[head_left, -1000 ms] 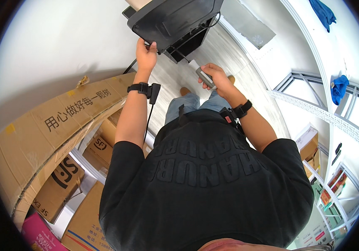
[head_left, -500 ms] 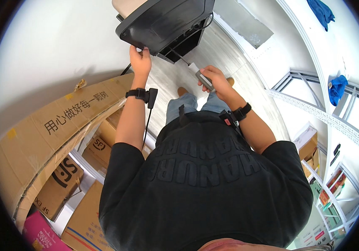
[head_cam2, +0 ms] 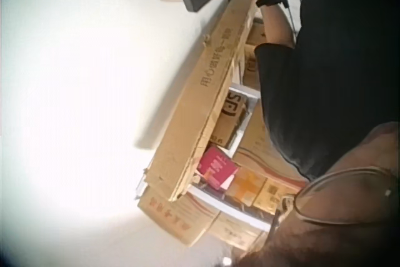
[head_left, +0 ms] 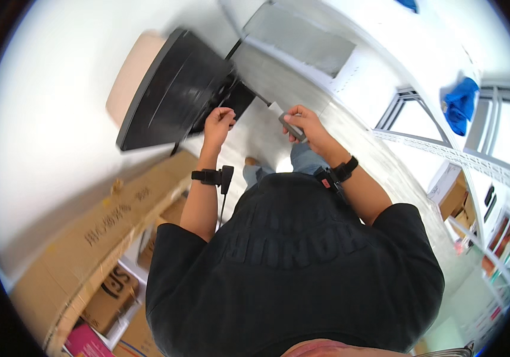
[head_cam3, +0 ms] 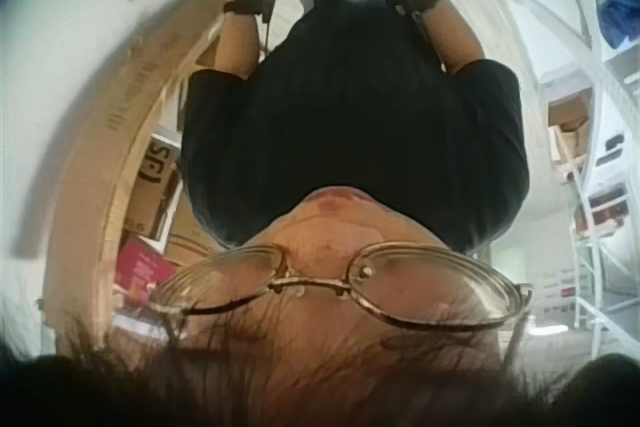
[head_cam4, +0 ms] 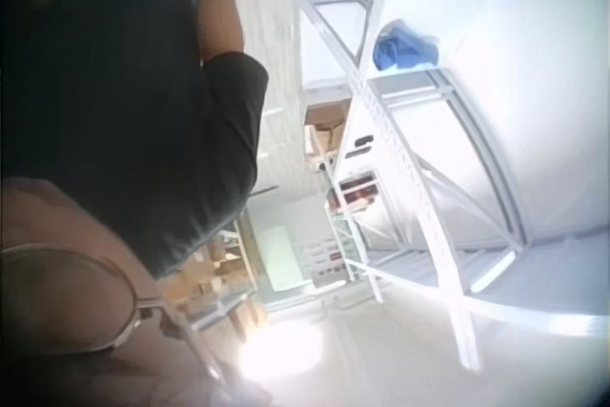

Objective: The person uses a screwdriver to fasten screws into the back panel of a black electronic device. They repeatedly insert screws and tighten them to secure the metal casing.

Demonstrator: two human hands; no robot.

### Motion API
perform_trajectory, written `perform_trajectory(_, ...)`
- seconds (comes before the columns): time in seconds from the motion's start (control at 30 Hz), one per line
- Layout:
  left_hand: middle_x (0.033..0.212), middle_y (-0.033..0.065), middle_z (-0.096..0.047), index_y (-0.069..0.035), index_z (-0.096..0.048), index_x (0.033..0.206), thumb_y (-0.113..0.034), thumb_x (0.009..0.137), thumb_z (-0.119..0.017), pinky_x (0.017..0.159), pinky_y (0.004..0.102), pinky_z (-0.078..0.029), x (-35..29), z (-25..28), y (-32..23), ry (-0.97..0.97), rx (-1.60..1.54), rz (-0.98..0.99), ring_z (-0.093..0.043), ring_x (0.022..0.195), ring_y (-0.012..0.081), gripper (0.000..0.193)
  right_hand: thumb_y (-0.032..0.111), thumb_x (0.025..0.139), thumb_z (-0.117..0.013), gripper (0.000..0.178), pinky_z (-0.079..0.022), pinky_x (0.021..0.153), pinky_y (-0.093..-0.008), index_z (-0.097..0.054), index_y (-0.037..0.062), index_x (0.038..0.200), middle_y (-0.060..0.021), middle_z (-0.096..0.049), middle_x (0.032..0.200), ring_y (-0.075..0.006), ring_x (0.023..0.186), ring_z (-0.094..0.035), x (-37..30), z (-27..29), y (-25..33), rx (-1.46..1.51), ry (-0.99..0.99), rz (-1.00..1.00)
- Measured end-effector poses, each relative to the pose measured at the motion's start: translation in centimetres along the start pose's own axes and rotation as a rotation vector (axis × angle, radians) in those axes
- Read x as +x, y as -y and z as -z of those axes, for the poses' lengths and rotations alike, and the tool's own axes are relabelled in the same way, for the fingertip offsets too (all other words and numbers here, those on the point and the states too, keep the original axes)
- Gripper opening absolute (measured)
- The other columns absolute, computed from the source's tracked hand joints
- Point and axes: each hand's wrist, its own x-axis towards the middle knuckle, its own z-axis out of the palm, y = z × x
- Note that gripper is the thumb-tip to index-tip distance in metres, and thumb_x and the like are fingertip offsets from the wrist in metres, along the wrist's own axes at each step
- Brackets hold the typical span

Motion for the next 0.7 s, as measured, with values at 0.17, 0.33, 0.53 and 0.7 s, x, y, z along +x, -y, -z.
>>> perform_trajectory(0.17,0.095,0.0017,-0.066,-0.007,-0.061,0.106,-0.015,0.093,-0.059,0.068,0.0232,-0.047,5.0,-12.3,-9.4,0.227,-0.02,-0.149,-0.062,0.081,0.0098,0.016,0.023,0.089,-0.06,0.021,-0.042,0.05,-0.0239,-0.052,0.0091,0.103,-0.0067,-0.064,0.081,-0.0112,0.06,-0.057,-3.6,8.4,5.3,0.087,-0.103,0.156)
perform_trajectory(0.33,0.088,0.0052,-0.067,0.0,-0.064,0.101,-0.011,0.086,-0.064,0.073,0.0262,-0.049,8.8,-24.4,-16.1,0.336,0.207,-0.566,-0.063,0.081,0.0132,0.019,0.021,0.088,-0.063,0.025,-0.041,0.051,-0.0242,-0.052,0.006,0.105,-0.0081,-0.063,0.081,-0.012,0.061,-0.057,-6.7,14.9,7.2,0.259,-0.273,0.354)
perform_trajectory(0.53,0.089,0.0057,-0.065,-0.005,-0.064,0.106,-0.013,0.082,-0.067,0.074,0.034,-0.048,12.6,-33.8,-21.4,0.296,0.478,-0.963,-0.059,0.085,0.0208,0.025,0.017,0.087,-0.063,0.023,-0.041,0.052,-0.0245,-0.052,0.0065,0.104,-0.0089,-0.063,0.082,-0.0122,0.061,-0.057,-8.4,17.3,7.1,0.392,-0.474,0.427)
perform_trajectory(0.7,0.087,0.0019,-0.063,-0.01,-0.067,0.101,-0.016,0.079,-0.071,0.076,0.0363,-0.048,15.5,-37.3,-21.8,0.227,0.666,-1.119,-0.057,0.088,0.0245,0.023,0.013,0.087,-0.062,0.02,-0.042,0.053,-0.0241,-0.052,0.0058,0.103,-0.0095,-0.063,0.081,-0.0124,0.061,-0.057,-9.3,16.9,6.5,0.451,-0.646,0.484)
